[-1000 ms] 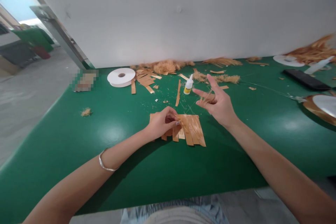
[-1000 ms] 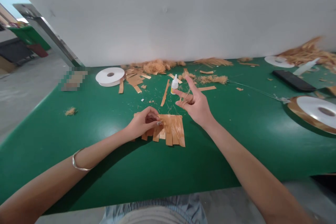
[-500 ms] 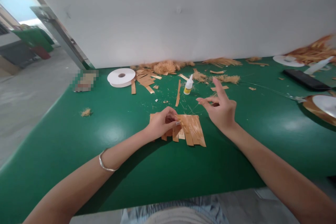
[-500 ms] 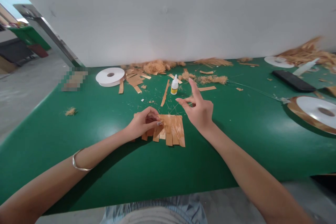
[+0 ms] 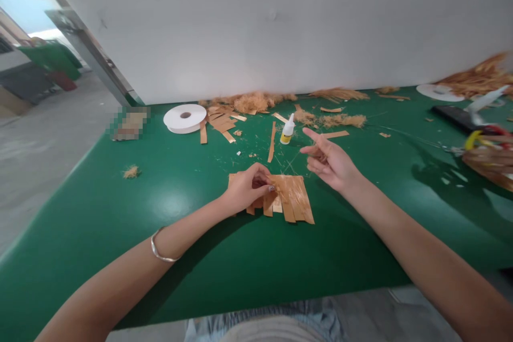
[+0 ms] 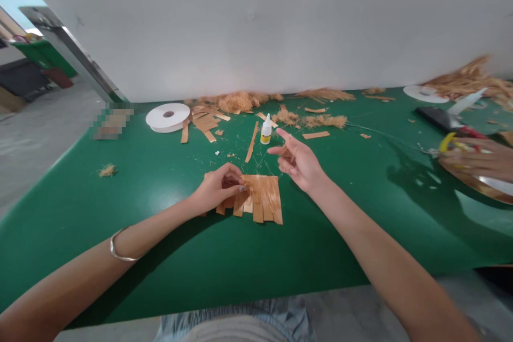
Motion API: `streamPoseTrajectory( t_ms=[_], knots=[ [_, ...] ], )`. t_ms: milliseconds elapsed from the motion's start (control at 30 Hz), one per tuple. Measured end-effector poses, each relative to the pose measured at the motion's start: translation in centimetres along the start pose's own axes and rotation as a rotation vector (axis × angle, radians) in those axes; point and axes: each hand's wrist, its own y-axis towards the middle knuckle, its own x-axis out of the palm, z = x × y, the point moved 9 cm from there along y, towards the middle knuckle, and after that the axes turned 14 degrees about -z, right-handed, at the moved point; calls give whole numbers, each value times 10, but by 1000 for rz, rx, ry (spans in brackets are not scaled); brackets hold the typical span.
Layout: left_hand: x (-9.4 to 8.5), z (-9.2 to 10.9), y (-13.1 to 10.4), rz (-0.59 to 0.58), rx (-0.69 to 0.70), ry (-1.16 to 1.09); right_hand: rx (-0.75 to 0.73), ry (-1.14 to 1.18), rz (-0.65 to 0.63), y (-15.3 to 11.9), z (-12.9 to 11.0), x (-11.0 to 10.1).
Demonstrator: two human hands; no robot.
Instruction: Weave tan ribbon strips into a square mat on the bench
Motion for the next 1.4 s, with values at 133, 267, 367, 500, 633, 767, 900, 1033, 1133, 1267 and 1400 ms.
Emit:
streamPoseTrajectory(
  t_ms=[133, 267, 367, 500, 633, 767, 900, 1033, 1133, 1267, 1400],
  knots=[
    [0, -1, 0, 3, 4, -3, 29, 74, -22, 0, 3, 0],
    [0, -1, 0, 15, 4, -1, -4, 83, -51, -1, 0, 4],
    [0, -1, 0, 8, 4, -12, -46, 74, -59, -1, -4, 5],
    [0, -1, 0, 2, 2, -10, -97, 70, -27, -1, -9, 0],
    [0, 0, 0, 3, 2, -3, -123, 132, 4, -2, -15, -5],
    [1, 0, 0, -8, -1, -13, -112, 207, -6, -3, -18, -2],
    [1, 0, 0, -6, 7, -4, -132, 143, -34, -3, -23, -1],
    [0, -1, 0, 0, 9, 5, -155, -22, -23, -1, -27, -6],
    [0, -1, 0, 2, 5, 11, -229, -220, 13, -1, -35, -11],
    [0, -1, 0, 6, 8, 3, -289, -633, -18, -6, -47, -2],
    [0, -2, 0, 7, 9, -12, -221, -864, -137, -10, -45, 10]
  ],
)
